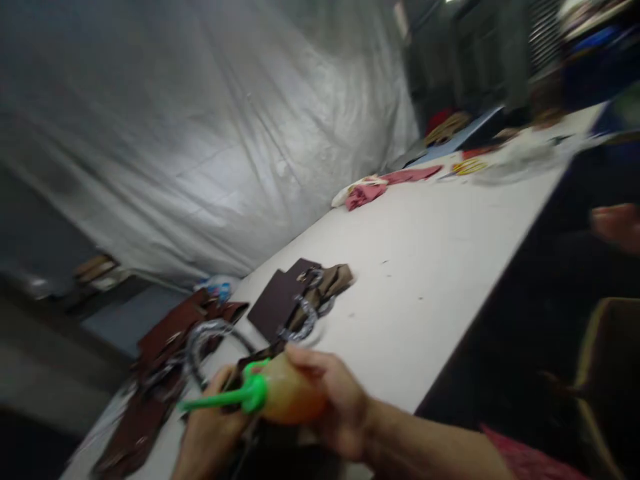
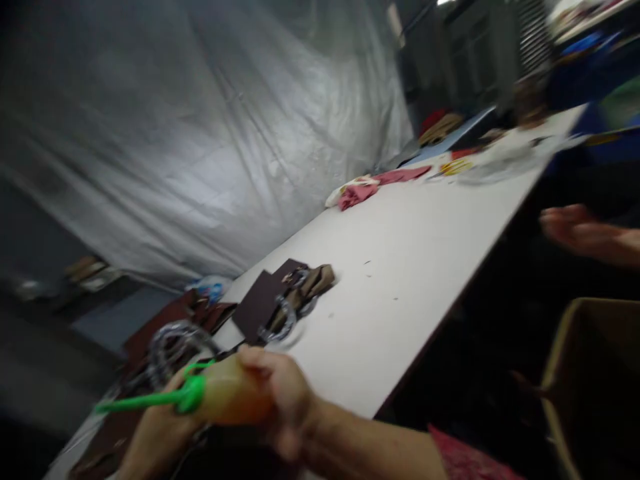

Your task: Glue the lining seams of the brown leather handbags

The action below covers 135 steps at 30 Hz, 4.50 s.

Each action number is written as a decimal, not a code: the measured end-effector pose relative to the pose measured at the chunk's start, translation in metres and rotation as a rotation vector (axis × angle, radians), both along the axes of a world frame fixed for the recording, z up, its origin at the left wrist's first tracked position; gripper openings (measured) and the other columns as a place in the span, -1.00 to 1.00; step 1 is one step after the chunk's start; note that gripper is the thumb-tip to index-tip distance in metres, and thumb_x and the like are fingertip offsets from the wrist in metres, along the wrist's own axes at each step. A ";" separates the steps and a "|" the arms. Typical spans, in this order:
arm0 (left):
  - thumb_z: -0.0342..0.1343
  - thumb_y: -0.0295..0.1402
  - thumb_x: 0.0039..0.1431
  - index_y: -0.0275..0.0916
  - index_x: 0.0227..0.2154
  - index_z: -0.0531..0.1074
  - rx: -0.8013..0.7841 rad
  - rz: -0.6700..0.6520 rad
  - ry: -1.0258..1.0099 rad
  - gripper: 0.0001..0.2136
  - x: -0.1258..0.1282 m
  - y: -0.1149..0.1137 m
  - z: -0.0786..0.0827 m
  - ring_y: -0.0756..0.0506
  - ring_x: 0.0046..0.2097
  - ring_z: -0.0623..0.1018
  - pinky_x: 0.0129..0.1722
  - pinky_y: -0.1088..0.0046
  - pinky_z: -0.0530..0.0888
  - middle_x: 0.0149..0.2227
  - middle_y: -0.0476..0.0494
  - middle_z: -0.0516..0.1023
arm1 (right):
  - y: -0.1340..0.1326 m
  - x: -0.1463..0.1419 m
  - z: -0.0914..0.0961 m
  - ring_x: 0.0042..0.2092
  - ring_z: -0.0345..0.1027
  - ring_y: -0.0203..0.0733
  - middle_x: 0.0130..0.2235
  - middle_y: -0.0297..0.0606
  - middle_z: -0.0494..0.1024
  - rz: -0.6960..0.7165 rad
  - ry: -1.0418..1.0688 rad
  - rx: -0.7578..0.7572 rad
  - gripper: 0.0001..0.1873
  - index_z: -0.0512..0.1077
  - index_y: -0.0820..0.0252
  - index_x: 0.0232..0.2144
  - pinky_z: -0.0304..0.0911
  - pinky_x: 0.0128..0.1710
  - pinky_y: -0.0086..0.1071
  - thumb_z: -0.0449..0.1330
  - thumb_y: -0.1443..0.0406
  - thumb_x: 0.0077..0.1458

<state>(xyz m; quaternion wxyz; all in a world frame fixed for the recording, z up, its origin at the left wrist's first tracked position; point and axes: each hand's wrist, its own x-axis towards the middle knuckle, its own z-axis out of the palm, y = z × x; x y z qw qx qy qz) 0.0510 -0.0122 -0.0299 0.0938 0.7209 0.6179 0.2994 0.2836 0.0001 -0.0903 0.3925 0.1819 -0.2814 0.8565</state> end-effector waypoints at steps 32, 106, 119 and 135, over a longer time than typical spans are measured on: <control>0.05 -0.57 0.08 -0.27 -0.44 0.40 -0.109 -0.441 0.191 -0.90 0.006 0.021 0.052 0.03 -0.38 0.37 -0.38 0.55 0.25 -0.47 0.06 0.38 | -0.011 0.113 -0.033 -0.30 0.53 -0.09 -0.03 -0.08 0.65 -0.816 -0.782 -0.801 -0.73 0.62 0.11 -0.27 0.48 -0.56 -0.45 0.37 0.33 -0.13; 0.19 -0.54 0.11 -0.31 -0.25 0.61 -0.618 -0.769 -0.005 -0.84 0.089 0.177 -0.071 -0.06 -0.23 0.58 -0.11 0.40 0.49 -0.26 -0.10 0.66 | 0.058 0.160 -0.065 -0.23 0.45 -0.08 -0.26 -0.27 0.53 -1.269 -1.182 0.785 -0.78 0.50 0.03 -0.25 0.33 -0.21 -0.16 0.21 0.05 0.25; 0.22 -0.49 0.09 -0.27 -0.13 0.62 -0.564 -0.773 0.037 -0.74 0.084 0.178 -0.076 -0.12 -0.12 0.61 -0.06 0.37 0.51 -0.15 -0.12 0.69 | 0.053 0.162 -0.067 -0.21 0.47 -0.03 -0.25 -0.26 0.54 -1.354 -1.176 0.768 -0.85 0.51 -0.05 -0.25 0.37 -0.20 -0.11 0.23 0.08 0.23; 0.21 -0.41 0.19 -0.32 -0.09 0.59 -0.604 -0.761 0.014 -0.76 0.087 0.175 -0.076 -0.14 -0.10 0.60 -0.03 0.36 0.49 -0.15 -0.15 0.68 | 0.030 0.163 -0.068 -0.25 0.48 -0.09 -0.26 -0.19 0.55 -1.199 -1.181 0.810 -0.79 0.52 0.08 -0.27 0.40 -0.27 -0.18 0.21 0.10 0.23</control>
